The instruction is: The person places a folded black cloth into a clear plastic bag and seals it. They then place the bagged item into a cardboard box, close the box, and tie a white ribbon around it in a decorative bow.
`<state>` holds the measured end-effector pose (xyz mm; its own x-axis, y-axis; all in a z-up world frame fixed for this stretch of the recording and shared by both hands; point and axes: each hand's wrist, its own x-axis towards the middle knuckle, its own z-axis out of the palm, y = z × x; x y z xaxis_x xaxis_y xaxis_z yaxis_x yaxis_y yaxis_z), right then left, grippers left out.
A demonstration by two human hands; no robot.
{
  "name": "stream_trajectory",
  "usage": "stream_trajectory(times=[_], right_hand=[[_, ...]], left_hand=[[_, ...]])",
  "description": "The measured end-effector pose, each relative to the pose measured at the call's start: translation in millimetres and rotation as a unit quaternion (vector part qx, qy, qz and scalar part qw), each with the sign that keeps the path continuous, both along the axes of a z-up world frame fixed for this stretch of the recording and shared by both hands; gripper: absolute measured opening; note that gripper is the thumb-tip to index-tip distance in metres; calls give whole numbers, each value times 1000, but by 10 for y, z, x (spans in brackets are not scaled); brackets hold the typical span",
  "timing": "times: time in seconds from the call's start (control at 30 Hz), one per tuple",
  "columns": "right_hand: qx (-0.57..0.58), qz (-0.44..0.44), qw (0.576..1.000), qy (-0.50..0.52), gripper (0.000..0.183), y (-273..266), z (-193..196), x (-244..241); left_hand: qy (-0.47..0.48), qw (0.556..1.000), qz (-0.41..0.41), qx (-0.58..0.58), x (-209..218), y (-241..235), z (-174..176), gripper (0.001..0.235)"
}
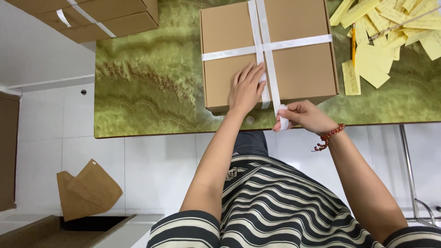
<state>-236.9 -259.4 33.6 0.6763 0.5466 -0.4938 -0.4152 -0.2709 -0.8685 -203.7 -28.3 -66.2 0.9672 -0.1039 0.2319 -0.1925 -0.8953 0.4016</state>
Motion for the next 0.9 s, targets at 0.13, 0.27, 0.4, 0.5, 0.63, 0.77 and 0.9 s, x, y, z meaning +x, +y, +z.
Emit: stream_trajectory(times=[0.13, 0.27, 0.4, 0.5, 0.63, 0.77, 0.9], right_hand=[[-1, 4, 1000, 9, 28, 6, 57, -34], [-5, 25, 999, 42, 27, 37, -136, -10], [-31, 68, 996, 44, 24, 0, -641, 30], [-77, 113, 990, 26, 37, -121, -977, 128], [-133, 89, 987, 4, 44, -101, -259, 243], [-92, 31, 995, 18, 36, -34, 59, 425], [-53, -48, 997, -37, 31, 78, -117, 665]], left_hand=[[5, 1000, 4, 11, -33, -31, 44, 45], [13, 1000, 7, 25, -1, -24, 36, 46], [14, 999, 14, 34, -1, -23, -36, 47], [22, 999, 28, 7, 9, -16, 51, 58], [61, 996, 30, -55, 11, 4, 93, 65], [73, 990, 68, -96, 107, -42, 97, 70], [75, 981, 152, -94, 243, -155, 198, 69]])
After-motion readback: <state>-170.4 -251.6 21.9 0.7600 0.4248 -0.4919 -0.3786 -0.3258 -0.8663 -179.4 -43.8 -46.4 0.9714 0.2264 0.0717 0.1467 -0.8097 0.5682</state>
